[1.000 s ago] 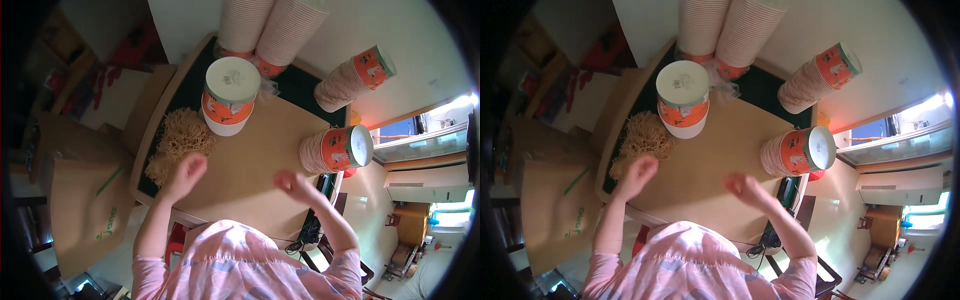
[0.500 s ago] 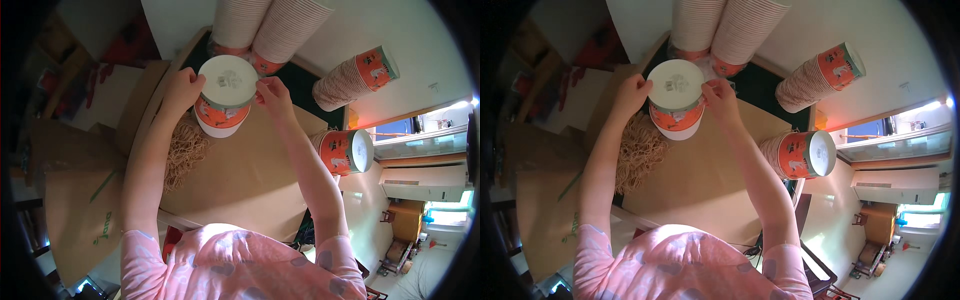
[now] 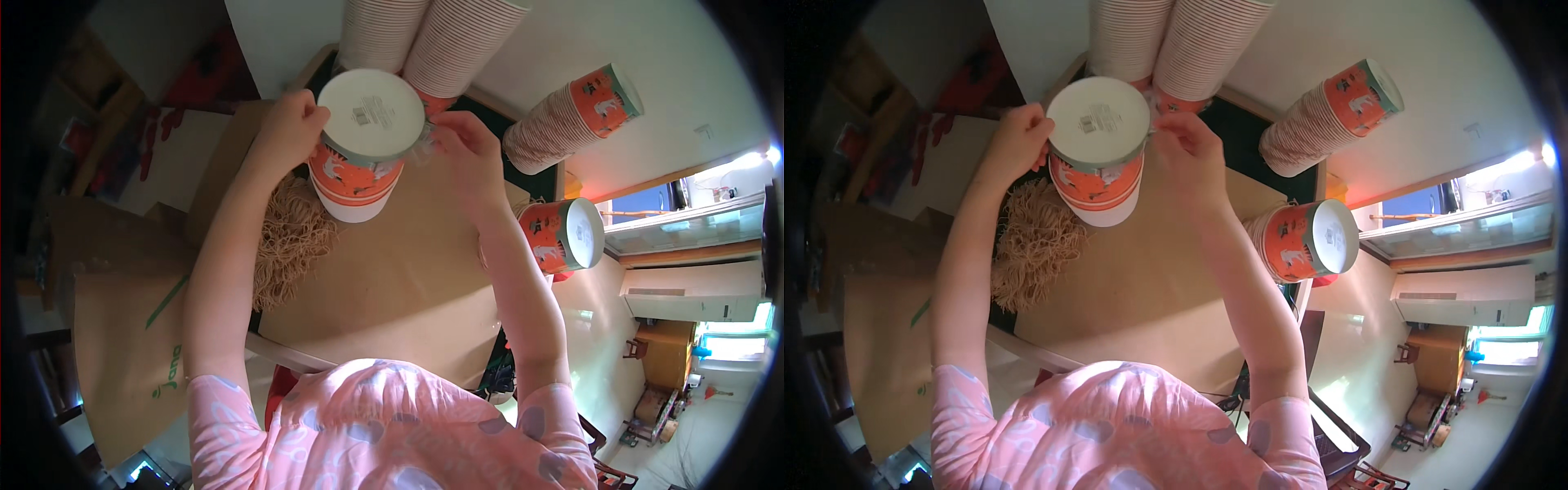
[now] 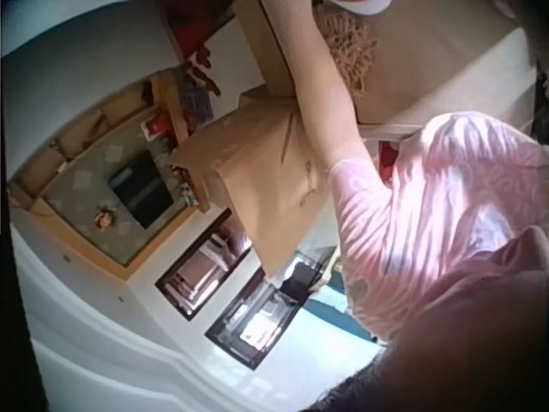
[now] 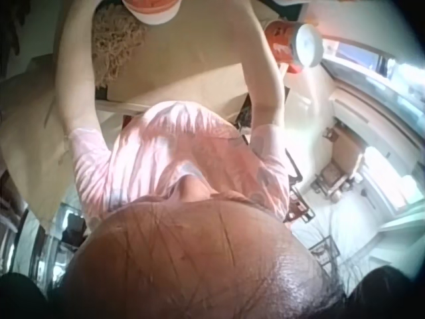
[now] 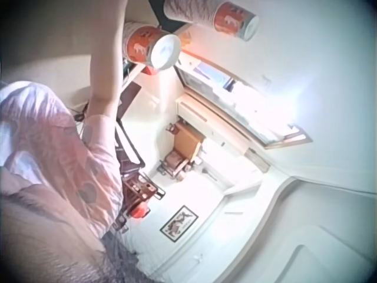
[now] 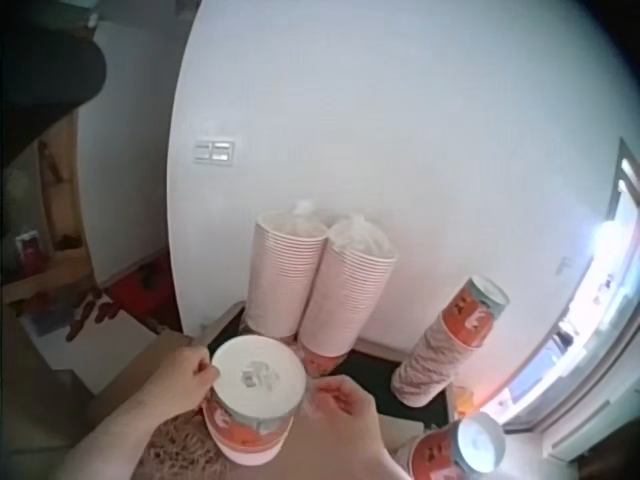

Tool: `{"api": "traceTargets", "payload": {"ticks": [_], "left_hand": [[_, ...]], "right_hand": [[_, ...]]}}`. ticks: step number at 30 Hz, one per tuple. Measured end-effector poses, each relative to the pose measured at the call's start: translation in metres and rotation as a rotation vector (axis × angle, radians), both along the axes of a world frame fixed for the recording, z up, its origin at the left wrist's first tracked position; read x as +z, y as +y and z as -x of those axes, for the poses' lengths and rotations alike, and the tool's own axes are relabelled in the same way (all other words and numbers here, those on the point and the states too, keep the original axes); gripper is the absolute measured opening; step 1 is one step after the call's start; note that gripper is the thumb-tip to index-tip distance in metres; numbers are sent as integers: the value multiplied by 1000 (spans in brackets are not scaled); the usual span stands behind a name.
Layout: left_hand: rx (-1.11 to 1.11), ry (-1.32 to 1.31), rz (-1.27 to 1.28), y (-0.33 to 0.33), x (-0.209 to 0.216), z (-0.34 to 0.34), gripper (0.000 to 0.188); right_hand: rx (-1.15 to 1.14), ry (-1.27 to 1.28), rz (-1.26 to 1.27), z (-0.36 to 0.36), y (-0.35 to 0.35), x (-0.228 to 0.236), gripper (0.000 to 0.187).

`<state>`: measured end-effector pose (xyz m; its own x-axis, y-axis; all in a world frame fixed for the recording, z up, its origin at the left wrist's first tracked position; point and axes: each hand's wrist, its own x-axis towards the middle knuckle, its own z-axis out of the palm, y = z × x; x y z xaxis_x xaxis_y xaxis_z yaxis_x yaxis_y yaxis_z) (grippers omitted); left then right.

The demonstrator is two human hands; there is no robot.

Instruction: Placing rubber bands around paper bowls to secure them for packaging.

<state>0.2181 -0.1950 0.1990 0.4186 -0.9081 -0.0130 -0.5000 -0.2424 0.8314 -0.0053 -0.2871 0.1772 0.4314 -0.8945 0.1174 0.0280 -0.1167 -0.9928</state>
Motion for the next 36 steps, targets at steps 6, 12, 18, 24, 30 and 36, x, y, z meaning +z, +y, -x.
{"api": "traceTargets", "payload": {"ticks": [6,12,18,24,30,36], "left_hand": [[24,278,231,53,55,6,19],[51,940,99,124,-8,25,13],[91,1398,-366,202,-147,101,17],[197,802,-365,196,-223,84,15],[181,-266,-65,133,-189,10,19],[47,-593,-300,106,-203,-12,12]], "right_hand": [[-66,144,21,58,17,-37,26],[73,-142,-298,119,88,-80,85],[238,448,88,143,152,-63,51],[102,764,-85,169,178,-91,42],[104,849,-214,180,175,-137,45],[64,939,-147,181,170,-164,44]]}}
